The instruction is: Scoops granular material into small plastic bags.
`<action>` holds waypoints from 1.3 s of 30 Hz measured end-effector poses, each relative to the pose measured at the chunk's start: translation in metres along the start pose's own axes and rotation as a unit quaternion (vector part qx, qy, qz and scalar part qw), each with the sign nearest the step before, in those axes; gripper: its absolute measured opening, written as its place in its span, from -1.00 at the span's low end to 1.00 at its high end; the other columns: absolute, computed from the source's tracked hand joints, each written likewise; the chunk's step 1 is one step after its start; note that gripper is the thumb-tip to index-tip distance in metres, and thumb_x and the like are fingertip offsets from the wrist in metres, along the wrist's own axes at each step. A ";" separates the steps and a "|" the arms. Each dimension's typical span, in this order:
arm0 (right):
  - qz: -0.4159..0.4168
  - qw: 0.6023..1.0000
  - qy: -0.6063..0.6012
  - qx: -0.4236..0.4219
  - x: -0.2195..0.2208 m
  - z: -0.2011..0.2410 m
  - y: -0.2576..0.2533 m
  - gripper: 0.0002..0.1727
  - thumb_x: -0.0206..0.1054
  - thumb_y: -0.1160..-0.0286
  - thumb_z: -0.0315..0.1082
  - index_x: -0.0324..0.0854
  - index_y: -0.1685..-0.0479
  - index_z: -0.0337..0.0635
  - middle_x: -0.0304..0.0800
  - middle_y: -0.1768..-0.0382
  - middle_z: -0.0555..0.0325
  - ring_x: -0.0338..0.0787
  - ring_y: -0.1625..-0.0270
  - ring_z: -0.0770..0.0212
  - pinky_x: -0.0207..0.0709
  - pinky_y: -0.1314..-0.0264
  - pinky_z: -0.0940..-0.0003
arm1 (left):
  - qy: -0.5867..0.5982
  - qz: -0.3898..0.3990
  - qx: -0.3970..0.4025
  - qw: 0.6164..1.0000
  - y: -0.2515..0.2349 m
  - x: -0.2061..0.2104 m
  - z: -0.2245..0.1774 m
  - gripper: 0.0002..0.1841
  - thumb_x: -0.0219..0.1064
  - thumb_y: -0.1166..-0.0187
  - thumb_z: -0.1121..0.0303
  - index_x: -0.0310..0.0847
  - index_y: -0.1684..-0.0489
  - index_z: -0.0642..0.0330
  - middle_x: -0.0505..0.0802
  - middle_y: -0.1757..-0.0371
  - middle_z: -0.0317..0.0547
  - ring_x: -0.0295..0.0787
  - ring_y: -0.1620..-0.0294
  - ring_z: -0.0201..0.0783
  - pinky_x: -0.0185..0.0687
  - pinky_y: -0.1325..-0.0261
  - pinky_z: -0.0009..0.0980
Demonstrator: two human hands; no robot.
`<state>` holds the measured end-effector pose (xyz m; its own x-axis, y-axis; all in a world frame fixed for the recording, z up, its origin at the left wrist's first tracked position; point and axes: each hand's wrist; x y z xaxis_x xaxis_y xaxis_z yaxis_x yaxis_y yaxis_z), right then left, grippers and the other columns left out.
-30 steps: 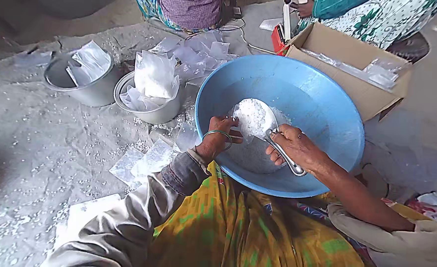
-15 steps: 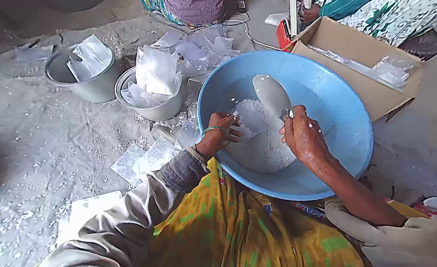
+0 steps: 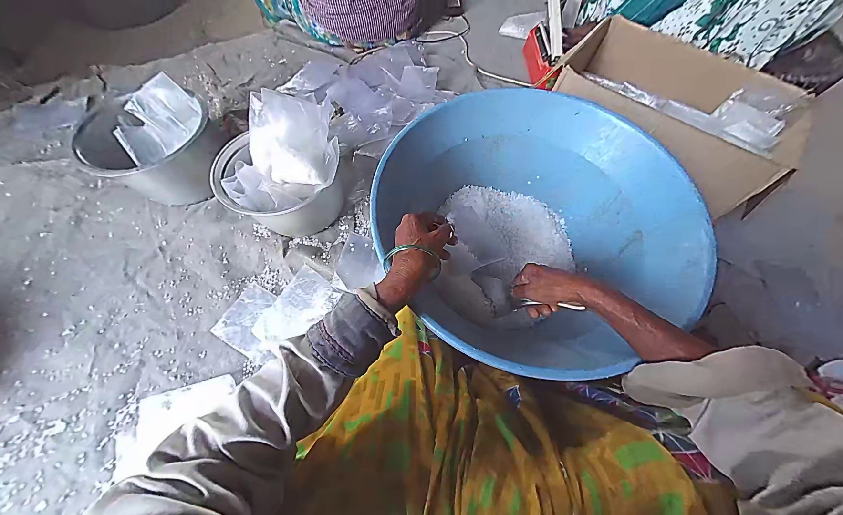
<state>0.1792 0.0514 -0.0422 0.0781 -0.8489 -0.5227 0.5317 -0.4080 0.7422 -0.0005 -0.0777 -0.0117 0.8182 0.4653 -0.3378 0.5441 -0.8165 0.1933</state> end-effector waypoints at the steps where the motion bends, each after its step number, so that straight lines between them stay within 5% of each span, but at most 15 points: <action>1: 0.010 1.000 -0.024 -0.008 -0.001 -0.002 0.001 -0.62 0.06 -0.88 -0.29 0.50 0.42 -0.25 0.52 0.77 0.28 0.38 0.82 0.53 0.22 0.72 0.66 | -0.006 0.003 0.009 1.000 0.002 -0.001 0.001 -0.74 0.15 -0.82 0.40 0.66 -0.17 0.43 0.86 0.15 0.09 0.78 0.39 -0.22 0.73 0.25 -0.28; 15: -0.129 0.984 -0.117 -0.040 -0.080 -0.026 0.077 -0.49 0.00 -0.88 -0.32 0.60 0.59 -0.21 0.54 0.85 0.23 0.35 0.88 0.47 0.09 0.84 0.62 | -0.005 -0.004 0.025 1.000 -0.008 -0.002 0.003 -0.77 0.20 -0.79 0.45 0.67 -0.13 0.46 0.81 0.22 0.03 0.72 0.41 -0.31 0.69 0.25 -0.38; 22: -0.074 0.987 -0.105 -0.093 -0.059 0.001 0.078 -0.52 0.00 -0.89 -0.33 0.60 0.53 -0.22 0.55 0.82 0.23 0.37 0.86 0.49 0.12 0.81 0.64 | -0.048 0.070 0.051 0.995 -0.006 0.004 0.005 -0.76 0.20 -0.78 0.49 0.67 -0.15 0.53 0.84 0.16 0.14 0.77 0.33 -0.26 0.75 0.09 -0.32; 27: -0.156 0.984 -0.074 -0.033 -0.042 0.029 0.089 -0.58 -0.03 -0.92 -0.28 0.52 0.40 -0.25 0.55 0.78 0.19 0.41 0.83 0.46 0.24 0.74 0.61 | -0.037 0.081 0.038 0.995 -0.003 0.001 0.002 -0.74 0.18 -0.80 0.47 0.65 -0.17 0.55 0.83 0.17 0.14 0.75 0.35 -0.29 0.72 0.13 -0.37; 30: -0.223 0.975 0.012 -0.010 -0.032 0.035 0.092 -0.56 -0.05 -0.94 -0.21 0.54 0.33 -0.28 0.60 0.70 0.12 0.52 0.74 0.32 0.41 0.58 0.43 | -0.005 0.099 0.038 0.994 -0.001 0.000 0.003 -0.75 0.19 -0.79 0.48 0.65 -0.15 0.55 0.82 0.25 0.05 0.71 0.45 -0.39 0.70 0.22 -0.47; 34: -0.354 0.924 0.133 -0.048 -0.001 0.046 0.097 -0.63 0.04 -0.88 -0.29 0.62 0.07 -0.45 0.74 0.34 -0.32 0.79 0.25 -0.30 0.57 0.18 -0.26 | 0.075 0.124 0.005 0.989 0.002 -0.002 -0.001 -0.80 0.20 -0.76 0.50 0.65 -0.09 0.51 0.79 0.34 -0.11 0.71 0.52 -0.46 0.73 0.32 -0.56; 36: -0.404 0.893 0.185 -0.076 0.013 0.052 0.098 -0.67 0.07 -0.86 -0.32 0.61 -0.04 -0.47 0.75 0.28 -0.41 0.81 0.14 -0.43 0.57 0.16 -0.29 | 0.106 0.128 -0.011 0.986 0.002 -0.002 -0.002 -0.80 0.18 -0.77 0.50 0.64 -0.08 0.48 0.76 0.36 -0.17 0.71 0.53 -0.46 0.73 0.34 -0.56; 39: -0.453 0.850 0.237 -0.125 0.022 0.051 0.096 -0.70 0.11 -0.84 -0.32 0.61 -0.02 -0.45 0.71 0.44 -0.33 0.80 0.31 -0.37 0.54 0.34 -0.16 | 0.120 0.107 -0.037 0.986 0.003 0.000 -0.005 -0.82 0.18 -0.79 0.47 0.63 -0.02 0.45 0.75 0.42 -0.20 0.69 0.58 -0.47 0.72 0.39 -0.56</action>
<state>0.1886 -0.0231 0.0390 -0.1595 0.0316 -0.9867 0.7125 -0.6881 -0.1372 0.0020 -0.0782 -0.0069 0.9310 0.3605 -0.0566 0.3598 -0.8811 0.3069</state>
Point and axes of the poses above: each hand's wrist, its own y-axis away from the middle knuckle, its own x-axis out of the palm, z = x × y
